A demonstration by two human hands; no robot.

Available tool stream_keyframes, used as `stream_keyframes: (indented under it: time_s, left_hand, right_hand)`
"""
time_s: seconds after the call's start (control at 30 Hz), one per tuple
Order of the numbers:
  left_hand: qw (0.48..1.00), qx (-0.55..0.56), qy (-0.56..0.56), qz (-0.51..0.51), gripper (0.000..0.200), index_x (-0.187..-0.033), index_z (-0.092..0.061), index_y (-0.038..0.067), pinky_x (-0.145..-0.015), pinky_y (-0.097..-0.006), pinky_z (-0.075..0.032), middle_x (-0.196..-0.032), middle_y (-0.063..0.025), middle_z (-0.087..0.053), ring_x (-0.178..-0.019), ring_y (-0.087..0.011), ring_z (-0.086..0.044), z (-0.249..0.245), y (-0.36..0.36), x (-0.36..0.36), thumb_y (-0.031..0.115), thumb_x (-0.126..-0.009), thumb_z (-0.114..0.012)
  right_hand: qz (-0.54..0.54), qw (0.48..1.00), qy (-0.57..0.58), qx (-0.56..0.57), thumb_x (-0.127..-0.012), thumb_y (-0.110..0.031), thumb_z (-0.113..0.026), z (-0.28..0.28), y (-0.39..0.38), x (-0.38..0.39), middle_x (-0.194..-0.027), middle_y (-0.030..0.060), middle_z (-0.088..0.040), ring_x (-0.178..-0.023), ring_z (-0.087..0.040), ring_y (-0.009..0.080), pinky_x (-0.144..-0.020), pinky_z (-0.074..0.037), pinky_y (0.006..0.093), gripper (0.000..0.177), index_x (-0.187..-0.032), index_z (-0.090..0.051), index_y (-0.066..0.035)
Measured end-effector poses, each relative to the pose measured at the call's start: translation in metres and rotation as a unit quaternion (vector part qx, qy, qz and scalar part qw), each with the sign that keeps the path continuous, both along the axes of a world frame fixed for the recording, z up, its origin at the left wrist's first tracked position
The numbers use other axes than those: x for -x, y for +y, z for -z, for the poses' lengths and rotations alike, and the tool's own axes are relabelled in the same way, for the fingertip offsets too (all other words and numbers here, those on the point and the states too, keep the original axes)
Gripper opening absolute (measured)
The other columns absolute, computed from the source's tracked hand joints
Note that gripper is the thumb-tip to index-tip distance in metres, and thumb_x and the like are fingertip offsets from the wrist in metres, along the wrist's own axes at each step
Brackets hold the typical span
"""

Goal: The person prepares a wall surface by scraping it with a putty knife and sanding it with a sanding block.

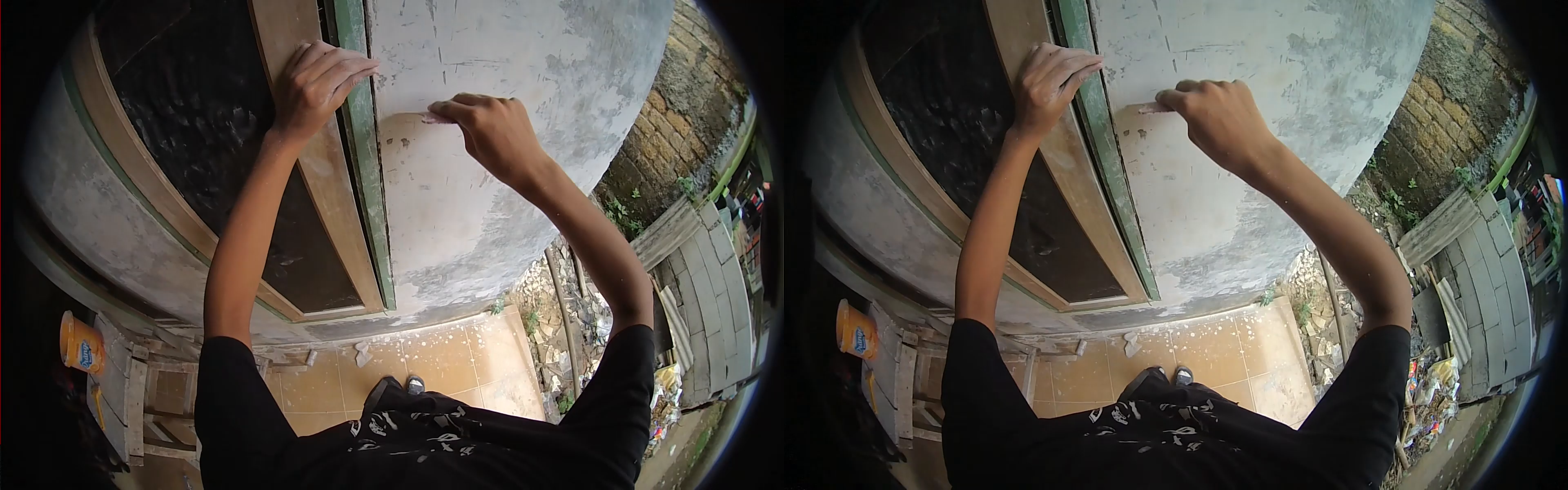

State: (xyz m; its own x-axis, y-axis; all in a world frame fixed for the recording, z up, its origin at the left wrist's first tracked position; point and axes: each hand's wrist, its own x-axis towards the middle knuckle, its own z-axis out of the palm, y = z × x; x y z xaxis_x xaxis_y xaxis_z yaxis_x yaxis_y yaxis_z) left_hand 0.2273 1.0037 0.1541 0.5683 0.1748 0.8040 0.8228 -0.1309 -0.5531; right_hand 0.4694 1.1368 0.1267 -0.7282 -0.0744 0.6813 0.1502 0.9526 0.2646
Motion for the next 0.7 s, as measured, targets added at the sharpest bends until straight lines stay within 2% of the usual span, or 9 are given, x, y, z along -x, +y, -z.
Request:
stream_keyframes:
  time_s: [0.03, 0.1, 0.17, 0.3, 0.5, 0.57, 0.63, 0.67, 0.7]
  left_hand:
    - [1.0, -0.01, -0.009, 0.001, 0.021, -0.097, -0.073, 0.008, -0.072, -0.0326, -0.045, -0.091, -0.0009, -0.07, -0.078, -0.0199, -0.06, -0.001, 0.0, -0.002, 0.005, -0.077, -0.074]
    - [1.0, -0.018, -0.021, 0.002, 0.022, -0.099, -0.073, 0.008, -0.072, -0.0334, -0.045, -0.091, -0.0012, -0.069, -0.079, -0.021, -0.059, -0.003, -0.001, -0.004, 0.005, -0.077, -0.073]
    - [0.999, -0.015, -0.015, -0.028, 0.025, -0.102, -0.073, 0.011, -0.073, -0.0347, -0.046, -0.089, -0.002, -0.067, -0.08, -0.0228, -0.059, -0.002, -0.003, -0.005, 0.005, -0.079, -0.071]
    - [0.999, -0.006, 0.019, -0.046, 0.016, -0.096, -0.074, 0.016, -0.072, -0.0313, -0.042, -0.086, 0.0057, -0.065, -0.078, -0.0159, -0.057, -0.003, -0.001, 0.002, 0.018, -0.08, -0.072]
    - [0.999, 0.013, 0.024, -0.019, 0.01, -0.086, -0.075, 0.014, -0.071, -0.03, -0.042, -0.082, 0.005, -0.069, -0.077, -0.0136, -0.06, -0.003, -0.002, -0.001, 0.021, -0.08, -0.074]
    - [0.999, 0.01, 0.046, -0.002, 0.011, -0.087, -0.075, 0.013, -0.07, -0.03, -0.043, -0.084, 0.0039, -0.071, -0.077, -0.0133, -0.062, -0.003, -0.001, 0.002, 0.019, -0.078, -0.076]
    - [0.998, 0.032, 0.046, 0.006, 0.012, -0.088, -0.076, 0.011, -0.07, -0.0302, -0.045, -0.084, 0.0024, -0.072, -0.077, -0.014, -0.063, -0.002, -0.002, 0.0, 0.017, -0.077, -0.077]
    - [0.998, 0.041, 0.04, 0.013, 0.011, -0.087, -0.076, 0.011, -0.071, -0.0301, -0.045, -0.084, 0.0021, -0.072, -0.077, -0.0141, -0.063, 0.0, -0.002, 0.0, 0.016, -0.077, -0.077]
    - [0.998, 0.047, 0.034, 0.018, 0.011, -0.086, -0.076, 0.011, -0.072, -0.0299, -0.045, -0.084, 0.0018, -0.072, -0.078, -0.0143, -0.063, 0.002, -0.001, 0.0, 0.015, -0.076, -0.078]
  right_hand:
    - [0.001, 0.999, 0.034, -0.018, -0.084, 0.003, -0.052, -0.017, 0.0, -0.002, -0.099, 0.0058, -0.072, -0.08, -0.07, 0.0261, -0.063, -0.055, 0.0373, 0.035, -0.108, -0.071, -0.014]
    - [-0.006, 0.972, 0.173, -0.159, -0.085, -0.001, -0.055, -0.036, 0.01, 0.002, -0.105, 0.0032, -0.071, -0.091, -0.069, 0.0225, -0.071, -0.058, 0.0355, 0.033, -0.111, -0.07, -0.016]
    - [0.018, 0.974, 0.165, -0.157, -0.086, -0.006, -0.057, -0.031, 0.013, 0.002, -0.114, 0.0037, -0.068, -0.101, -0.066, 0.0219, -0.078, -0.058, 0.0356, 0.036, -0.12, -0.066, -0.017]
    - [0.033, 0.973, 0.141, -0.18, -0.086, -0.019, -0.059, 0.058, 0.023, 0.011, -0.135, 0.0093, -0.052, -0.121, -0.053, 0.0267, -0.103, -0.046, 0.041, 0.056, -0.141, -0.05, -0.016]
    - [0.018, 0.999, -0.03, -0.021, -0.086, -0.013, -0.057, 0.251, 0.005, -0.025, -0.14, 0.0123, -0.047, -0.132, -0.042, 0.0303, -0.114, -0.031, 0.0482, 0.059, -0.144, -0.046, -0.012]
    - [0.079, 0.976, -0.171, 0.109, -0.085, -0.011, -0.056, 0.306, -0.003, -0.043, -0.127, 0.0113, -0.054, -0.12, -0.05, 0.0292, -0.105, -0.039, 0.0446, 0.052, -0.137, -0.053, -0.012]
    - [0.087, 0.962, -0.105, 0.238, -0.087, -0.01, -0.056, 0.345, -0.008, -0.061, -0.107, 0.0095, -0.061, -0.101, -0.058, 0.031, -0.093, -0.046, 0.0438, 0.04, -0.127, -0.06, -0.009]
    - [0.091, 0.96, -0.105, 0.243, -0.087, -0.01, -0.056, 0.358, -0.011, -0.065, -0.107, 0.0095, -0.061, -0.101, -0.058, 0.031, -0.093, -0.046, 0.0438, 0.04, -0.127, -0.06, -0.009]
    - [0.134, 0.925, -0.023, 0.356, -0.09, -0.011, -0.056, 0.37, -0.011, -0.068, -0.102, 0.0095, -0.063, -0.095, -0.061, 0.0295, -0.085, -0.049, 0.043, 0.034, -0.122, -0.062, -0.006]
